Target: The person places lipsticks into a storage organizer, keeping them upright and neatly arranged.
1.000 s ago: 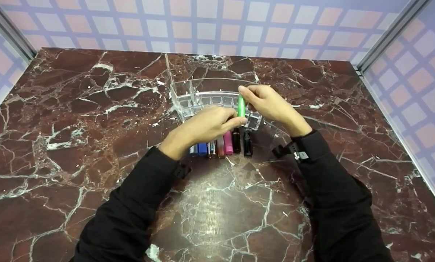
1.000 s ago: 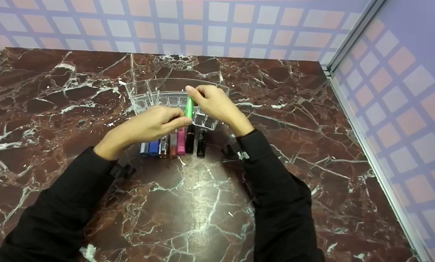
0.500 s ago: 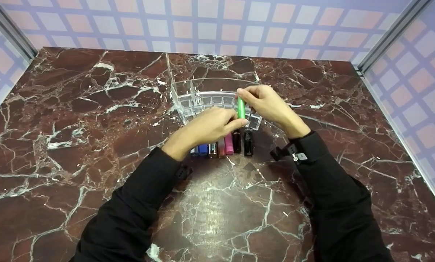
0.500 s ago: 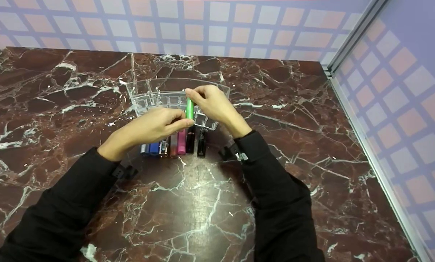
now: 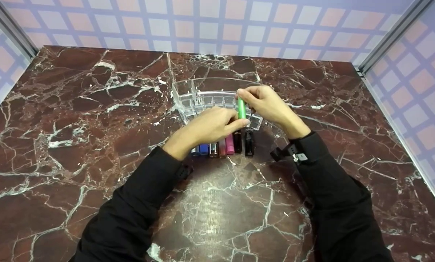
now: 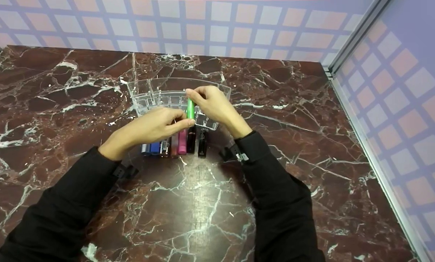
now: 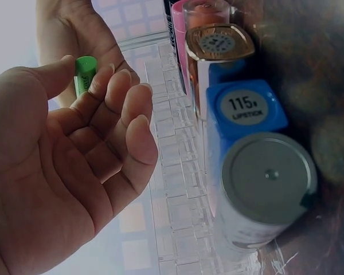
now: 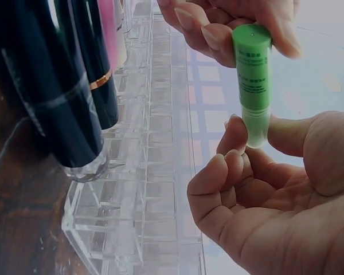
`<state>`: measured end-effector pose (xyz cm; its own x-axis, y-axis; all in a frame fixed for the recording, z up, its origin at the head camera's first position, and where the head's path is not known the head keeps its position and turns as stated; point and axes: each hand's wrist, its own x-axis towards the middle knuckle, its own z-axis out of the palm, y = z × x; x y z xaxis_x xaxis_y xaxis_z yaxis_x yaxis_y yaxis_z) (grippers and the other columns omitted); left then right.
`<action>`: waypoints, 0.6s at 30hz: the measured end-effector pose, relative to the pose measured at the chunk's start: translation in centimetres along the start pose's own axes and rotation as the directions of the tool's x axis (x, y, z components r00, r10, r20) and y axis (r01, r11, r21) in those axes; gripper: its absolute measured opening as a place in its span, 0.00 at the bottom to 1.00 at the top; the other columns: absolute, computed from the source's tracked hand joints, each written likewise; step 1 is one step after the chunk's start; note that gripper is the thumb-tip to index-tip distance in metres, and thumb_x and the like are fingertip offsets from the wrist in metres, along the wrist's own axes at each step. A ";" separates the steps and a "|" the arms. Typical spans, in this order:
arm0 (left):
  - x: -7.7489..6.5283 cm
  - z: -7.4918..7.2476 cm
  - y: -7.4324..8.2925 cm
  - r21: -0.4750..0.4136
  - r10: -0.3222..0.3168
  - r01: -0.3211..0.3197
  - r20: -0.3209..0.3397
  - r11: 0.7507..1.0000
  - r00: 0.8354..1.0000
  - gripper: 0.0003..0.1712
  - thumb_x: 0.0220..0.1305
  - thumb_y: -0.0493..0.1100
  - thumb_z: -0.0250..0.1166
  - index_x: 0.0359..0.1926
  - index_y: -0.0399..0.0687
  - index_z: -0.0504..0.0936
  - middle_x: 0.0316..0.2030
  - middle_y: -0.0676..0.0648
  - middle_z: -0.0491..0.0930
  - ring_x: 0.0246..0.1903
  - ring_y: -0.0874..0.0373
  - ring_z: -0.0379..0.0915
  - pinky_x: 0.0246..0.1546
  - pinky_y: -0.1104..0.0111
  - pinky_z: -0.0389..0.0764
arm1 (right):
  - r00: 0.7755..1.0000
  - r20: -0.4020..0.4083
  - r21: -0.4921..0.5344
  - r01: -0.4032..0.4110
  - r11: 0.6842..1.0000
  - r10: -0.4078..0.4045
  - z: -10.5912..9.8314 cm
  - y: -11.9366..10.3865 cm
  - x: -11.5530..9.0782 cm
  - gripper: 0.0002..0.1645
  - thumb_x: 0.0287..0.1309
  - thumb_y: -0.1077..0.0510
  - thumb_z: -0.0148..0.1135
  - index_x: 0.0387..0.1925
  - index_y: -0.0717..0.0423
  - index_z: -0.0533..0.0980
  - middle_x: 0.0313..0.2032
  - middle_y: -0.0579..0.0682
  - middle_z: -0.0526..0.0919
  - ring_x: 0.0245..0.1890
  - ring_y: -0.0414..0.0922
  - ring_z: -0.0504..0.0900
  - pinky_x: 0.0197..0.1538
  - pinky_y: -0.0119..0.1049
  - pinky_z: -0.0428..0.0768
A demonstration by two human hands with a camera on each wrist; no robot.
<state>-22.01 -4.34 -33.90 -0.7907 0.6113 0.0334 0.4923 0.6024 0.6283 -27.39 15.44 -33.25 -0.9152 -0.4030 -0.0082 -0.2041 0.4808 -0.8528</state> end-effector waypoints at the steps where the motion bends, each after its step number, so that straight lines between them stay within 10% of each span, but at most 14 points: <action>1: 0.0 0.0 0.0 -0.001 0.001 -0.001 -0.001 1.000 1.000 0.22 0.78 0.58 0.52 0.30 0.50 0.74 0.21 0.54 0.68 0.17 0.63 0.61 0.21 0.70 0.68 | 1.000 -0.001 0.000 0.003 1.000 -0.003 0.0 0.0 0.0 0.22 0.76 0.46 0.54 0.49 0.59 0.82 0.23 0.46 0.71 0.19 0.35 0.64 0.23 0.27 0.63; 18: 0.0 -0.1 -0.1 -0.017 -0.003 0.003 0.014 1.000 1.000 0.21 0.79 0.57 0.52 0.31 0.50 0.75 0.21 0.54 0.70 0.16 0.61 0.67 0.20 0.70 0.70 | 1.000 -0.003 0.036 0.005 0.999 -0.005 0.1 0.1 0.1 0.24 0.75 0.47 0.55 0.51 0.64 0.81 0.21 0.45 0.69 0.19 0.35 0.62 0.22 0.27 0.61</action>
<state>-22.13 -4.44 -33.91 -0.7867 0.6170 0.0205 0.4836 0.5953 0.6417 -27.50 15.35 -33.41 -0.9152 -0.4029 -0.0027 -0.1957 0.4504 -0.8711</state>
